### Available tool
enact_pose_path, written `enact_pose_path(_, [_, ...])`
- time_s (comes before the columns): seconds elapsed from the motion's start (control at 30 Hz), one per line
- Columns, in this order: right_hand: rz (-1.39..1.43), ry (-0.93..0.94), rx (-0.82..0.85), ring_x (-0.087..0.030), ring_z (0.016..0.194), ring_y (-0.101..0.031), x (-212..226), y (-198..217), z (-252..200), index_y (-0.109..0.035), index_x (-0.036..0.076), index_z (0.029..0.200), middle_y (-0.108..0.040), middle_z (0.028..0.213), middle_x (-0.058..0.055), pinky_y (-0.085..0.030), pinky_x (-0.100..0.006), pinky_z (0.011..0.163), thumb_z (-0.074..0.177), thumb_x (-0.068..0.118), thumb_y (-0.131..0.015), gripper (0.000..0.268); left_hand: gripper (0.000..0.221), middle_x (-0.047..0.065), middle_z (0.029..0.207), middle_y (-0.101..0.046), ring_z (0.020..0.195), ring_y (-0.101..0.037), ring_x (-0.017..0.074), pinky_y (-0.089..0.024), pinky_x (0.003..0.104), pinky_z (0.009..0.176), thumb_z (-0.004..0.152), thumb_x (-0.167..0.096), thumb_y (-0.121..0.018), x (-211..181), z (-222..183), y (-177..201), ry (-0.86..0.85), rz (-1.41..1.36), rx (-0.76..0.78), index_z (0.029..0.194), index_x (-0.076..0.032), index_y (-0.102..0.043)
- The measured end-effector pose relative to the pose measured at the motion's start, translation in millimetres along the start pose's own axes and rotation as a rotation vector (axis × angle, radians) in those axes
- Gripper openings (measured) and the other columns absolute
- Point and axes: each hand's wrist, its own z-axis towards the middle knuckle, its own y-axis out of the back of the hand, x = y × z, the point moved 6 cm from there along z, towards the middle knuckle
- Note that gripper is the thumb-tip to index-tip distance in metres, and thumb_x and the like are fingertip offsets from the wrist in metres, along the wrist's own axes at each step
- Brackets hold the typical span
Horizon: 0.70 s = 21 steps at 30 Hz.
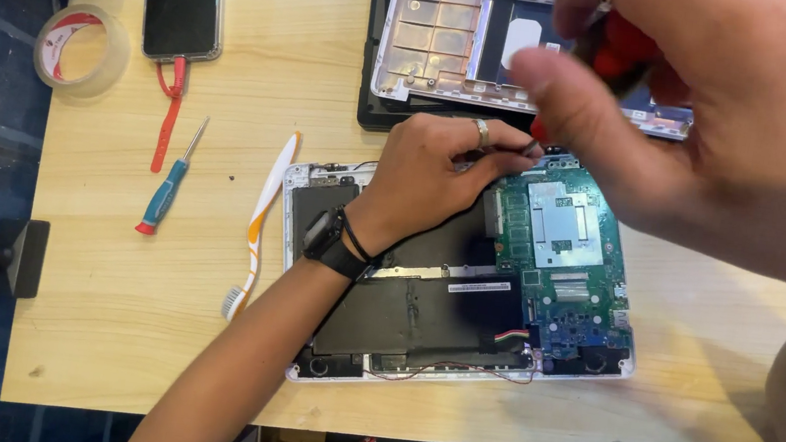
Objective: Disassembling a laptop by removing screws and the motherboard, then cleaning the board with a toothbrush.
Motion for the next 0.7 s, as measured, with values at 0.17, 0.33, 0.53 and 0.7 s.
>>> enact_pose_path(0.17, [-0.064, -0.007, 0.007, -0.031, 0.080, -0.058, -2, -2, -1, -0.066, 0.006, 0.117, -0.064, 0.096, -0.011, -0.045, -0.042, 0.069, 0.115, 0.055, -0.076, 0.051, 0.014, -0.006, 0.084, -0.079, 0.073, -0.075, 0.0079, -0.055, 0.024, 0.066, 0.089, -0.031, -0.080, 0, 1, 3, 0.063, 0.016, -0.040, 0.096, -0.019, -0.077])
enact_pose_path(0.33, [0.031, -0.061, 0.005, -0.027, 0.081, -0.065, -2, 0, 0, -0.065, 0.002, 0.114, -0.068, 0.094, -0.011, -0.048, -0.041, 0.069, 0.113, 0.048, -0.080, 0.048, 0.017, -0.008, 0.100, -0.081, 0.085, -0.078, 0.0130, -0.054, 0.027, 0.063, 0.101, -0.033, -0.066, 3, -2, -2, 0.015, 0.115, 0.023, 0.115, -0.028, -0.075])
enact_pose_path(0.53, [-0.036, -0.058, -0.019, -0.025, 0.088, -0.069, 1, 6, -2, -0.067, 0.005, 0.119, -0.072, 0.097, -0.007, -0.050, -0.041, 0.073, 0.113, 0.037, -0.076, 0.034, 0.009, -0.009, 0.091, -0.079, 0.072, -0.072, 0.0111, -0.050, 0.028, 0.062, 0.095, -0.031, -0.073, -1, 1, 0, 0.063, 0.073, -0.010, 0.100, -0.024, -0.077])
enact_pose_path(0.7, [-0.288, 0.004, -0.053, -0.025, 0.091, -0.071, 10, 16, -2, -0.069, 0.015, 0.131, -0.073, 0.109, 0.000, -0.052, -0.041, 0.071, 0.116, 0.031, -0.063, 0.023, 0.023, -0.005, 0.099, -0.080, 0.088, -0.077, 0.0180, -0.055, 0.032, 0.069, 0.099, -0.035, -0.068, 11, -6, -6, 0.052, 0.141, 0.032, 0.120, -0.027, -0.073])
